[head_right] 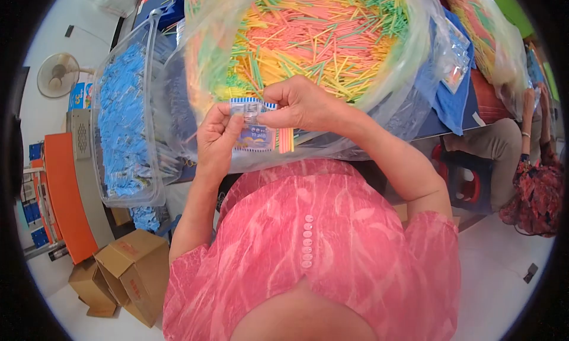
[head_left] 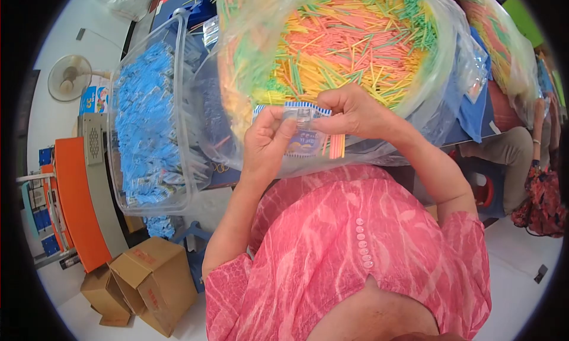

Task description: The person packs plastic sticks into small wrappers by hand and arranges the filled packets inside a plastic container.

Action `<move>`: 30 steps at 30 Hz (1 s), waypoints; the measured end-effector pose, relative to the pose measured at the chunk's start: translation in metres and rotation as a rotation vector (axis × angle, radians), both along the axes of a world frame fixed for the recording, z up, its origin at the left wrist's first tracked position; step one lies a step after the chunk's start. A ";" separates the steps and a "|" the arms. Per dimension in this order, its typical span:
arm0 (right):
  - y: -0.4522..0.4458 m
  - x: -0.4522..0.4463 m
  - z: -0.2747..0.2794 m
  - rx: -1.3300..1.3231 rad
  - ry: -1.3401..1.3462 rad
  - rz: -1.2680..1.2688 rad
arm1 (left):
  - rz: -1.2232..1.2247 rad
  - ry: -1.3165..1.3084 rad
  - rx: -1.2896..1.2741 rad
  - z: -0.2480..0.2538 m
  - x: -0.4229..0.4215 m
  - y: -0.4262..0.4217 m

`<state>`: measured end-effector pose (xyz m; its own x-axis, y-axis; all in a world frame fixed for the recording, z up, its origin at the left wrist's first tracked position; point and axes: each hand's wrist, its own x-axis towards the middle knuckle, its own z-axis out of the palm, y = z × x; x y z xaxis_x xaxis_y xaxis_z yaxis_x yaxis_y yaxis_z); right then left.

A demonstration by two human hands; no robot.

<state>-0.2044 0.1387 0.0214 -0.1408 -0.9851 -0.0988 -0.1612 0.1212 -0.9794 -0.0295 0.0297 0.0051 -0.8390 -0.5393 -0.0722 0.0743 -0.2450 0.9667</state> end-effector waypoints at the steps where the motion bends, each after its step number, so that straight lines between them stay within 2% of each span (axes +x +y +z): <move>1: 0.003 0.002 -0.001 -0.025 -0.087 -0.051 | -0.012 0.014 0.002 -0.002 -0.002 0.000; 2: 0.006 0.001 -0.005 -0.050 -0.176 -0.101 | -0.026 -0.056 -0.024 -0.003 -0.001 0.000; 3: 0.009 -0.003 -0.014 -0.038 -0.083 -0.090 | -0.040 -0.128 -0.051 -0.006 0.000 0.000; 6: 0.022 -0.013 -0.018 -0.083 0.090 -0.129 | 0.011 -0.097 -0.177 -0.019 0.001 -0.002; 10: 0.035 -0.020 -0.039 -0.010 0.264 -0.284 | 0.117 -0.058 -0.091 -0.021 -0.005 -0.005; 12: 0.034 -0.023 -0.062 -0.378 1.104 -0.173 | 0.099 -0.024 -0.072 -0.019 -0.007 -0.006; 13: 0.033 -0.025 -0.063 -0.380 1.103 -0.171 | 0.101 -0.024 -0.073 -0.017 -0.009 -0.007; 15: 0.033 -0.028 -0.058 -0.282 0.810 -0.247 | 0.087 -0.007 -0.023 -0.014 -0.011 -0.007; 16: 0.032 -0.030 -0.050 -0.282 0.811 -0.247 | 0.087 -0.006 -0.023 -0.012 -0.013 -0.007; 18: 0.029 -0.031 -0.026 -0.143 0.311 -0.343 | 0.096 -0.053 0.009 -0.009 -0.014 -0.007; 22: 0.022 -0.034 -0.001 -0.216 0.117 -0.329 | 0.045 -0.070 -0.060 -0.013 -0.012 -0.006; 24: 0.023 -0.032 0.011 -0.104 -0.085 -0.307 | 0.065 -0.025 -0.061 -0.013 -0.012 -0.005; 28: 0.020 -0.030 0.013 -0.104 -0.107 -0.271 | 0.061 -0.037 -0.020 -0.005 -0.014 -0.005; 30: 0.020 -0.031 0.006 -0.099 -0.027 -0.249 | 0.016 -0.118 -0.099 -0.011 -0.002 -0.017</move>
<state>-0.2355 0.1590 0.0279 -0.3785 -0.9255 -0.0106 -0.1118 0.0571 -0.9921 -0.0314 0.0126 -0.0061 -0.8191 -0.5619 -0.1156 -0.0381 -0.1477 0.9883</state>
